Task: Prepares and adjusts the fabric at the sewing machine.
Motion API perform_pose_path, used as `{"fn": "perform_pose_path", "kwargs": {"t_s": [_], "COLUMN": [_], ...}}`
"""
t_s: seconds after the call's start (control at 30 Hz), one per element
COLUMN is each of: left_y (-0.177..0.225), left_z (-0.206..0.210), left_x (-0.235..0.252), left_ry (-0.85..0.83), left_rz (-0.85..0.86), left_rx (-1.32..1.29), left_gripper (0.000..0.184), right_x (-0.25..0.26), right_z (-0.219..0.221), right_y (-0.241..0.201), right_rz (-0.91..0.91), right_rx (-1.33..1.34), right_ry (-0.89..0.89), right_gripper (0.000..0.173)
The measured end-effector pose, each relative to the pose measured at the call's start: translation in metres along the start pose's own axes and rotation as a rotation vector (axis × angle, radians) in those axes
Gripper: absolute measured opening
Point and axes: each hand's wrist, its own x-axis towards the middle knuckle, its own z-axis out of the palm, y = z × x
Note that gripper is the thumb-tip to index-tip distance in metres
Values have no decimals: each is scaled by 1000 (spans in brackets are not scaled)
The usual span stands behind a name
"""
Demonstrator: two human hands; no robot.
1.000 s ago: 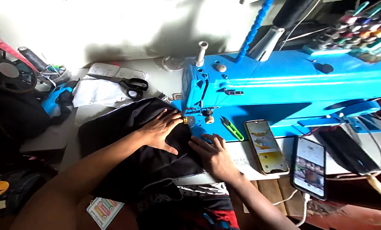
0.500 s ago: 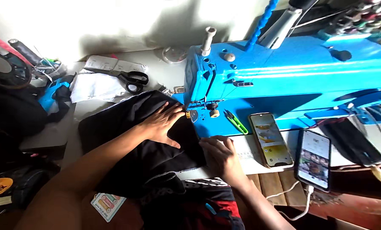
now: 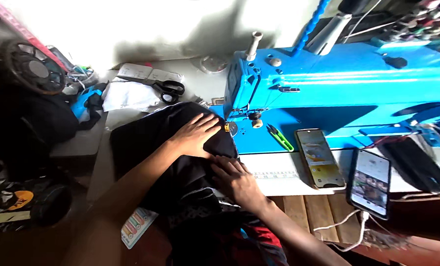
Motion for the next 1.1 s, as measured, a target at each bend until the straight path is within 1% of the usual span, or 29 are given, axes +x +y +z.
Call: {"fn": "perform_pose_path", "kwargs": {"t_s": [0.03, 0.07, 0.1, 0.17, 0.2, 0.27, 0.3, 0.33, 0.37, 0.4, 0.43, 0.47, 0.5, 0.53, 0.57, 0.6, 0.63, 0.67, 0.7, 0.73, 0.77, 0.8, 0.83, 0.9, 0.97, 1.03, 1.07, 1.1], "left_y": [10, 22, 34, 60, 76, 113, 131, 146, 157, 162, 164, 165, 164, 164, 162, 156, 146, 133, 117, 103, 92, 77, 57, 5, -44, -85, -101, -111], "left_z": [-8, -14, -18, -12, 0, 34, 53, 75, 96, 114, 123, 120, 115, 107, 99, 93, 88, 74, 51, 15, -25, -60, -91, -135, -166, -180, -182, -180], "left_x": [-13, -32, -57, -118, -148, -185, -193, -199, -205, -209, -209, -206, -204, -207, -213, -222, -235, -248, -261, -269, -271, -271, -269, -264, -246, -228, -218, -209], "left_ry": [53, 149, 264, 544, 740, 1191, 1334, 1393, 1357, 1254, 1125, 1029, 965, 900, 846, 839, 869, 891, 882, 812, 737, 654, 571, 459, 387, 349, 324, 290], "left_rz": [-96, -224, -386, -791, -989, -1265, -1390, -1451, -1456, -1425, -1385, -1366, -1353, -1326, -1275, -1222, -1174, -1162, -1173, -1218, -1283, -1314, -1293, -1167, -1019, -902, -897, -936], "left_rx": [5, 10, 33, 25, -26, -265, -430, -588, -723, -821, -904, -987, -1053, -1100, -1134, -1131, -1094, -1002, -840, -697, -567, -451, -340, -137, -12, 67, 94, 118], "left_gripper": [90, 79, 71, 65, 64, 70, 77, 84, 92, 99, 99, 87, 67, 53, 47, 38, 33, 39, 51, 55, 49, 48, 49, 53, 56, 55, 54, 54], "right_x": [0, 0, 0, -1, -1, 0, 0, -1, 0, 0, 1, 1, 1, 0, 0, 0, 0, 0, 0, -1, -1, -1, -1, -2, -1, -1, -1, -1], "right_z": [0, 0, 0, 1, 2, 2, 2, 2, 2, 2, 1, 1, 0, -1, -2, -3, -3, -3, -2, -1, -1, -1, 0, 0, 0, -1, -1, -1], "right_y": [0, 0, 1, 2, 3, 4, 4, 4, 4, 4, 5, 4, 3, 3, 4, 5, 6, 6, 6, 6, 5, 5, 5, 4, 4, 4, 3, 3], "right_rz": [-4, -11, -15, -18, -18, -16, -18, -21, -23, -24, -27, -27, -26, -23, -24, -28, -29, -30, -28, -25, -26, -30, -36, -41, -38, -33, -32, -32], "right_rx": [-4, -3, 0, 8, 11, 21, 26, 32, 33, 40, 46, 50, 53, 54, 52, 50, 51, 54, 54, 52, 47, 46, 46, 49, 53, 61, 61, 59], "right_ry": [0, 8, 12, 12, 13, 9, 9, 11, 11, 8, 8, 7, 0, -14, -23, -27, -24, -17, -8, -4, -1, 4, 10, 10, 7, 9, 12, 14], "right_gripper": [36, 37, 37, 38, 37, 37, 36, 36, 36, 35, 36, 36, 36, 37, 38, 38, 37, 37, 37, 37, 38, 38, 38, 38, 38, 38, 38, 38]}}
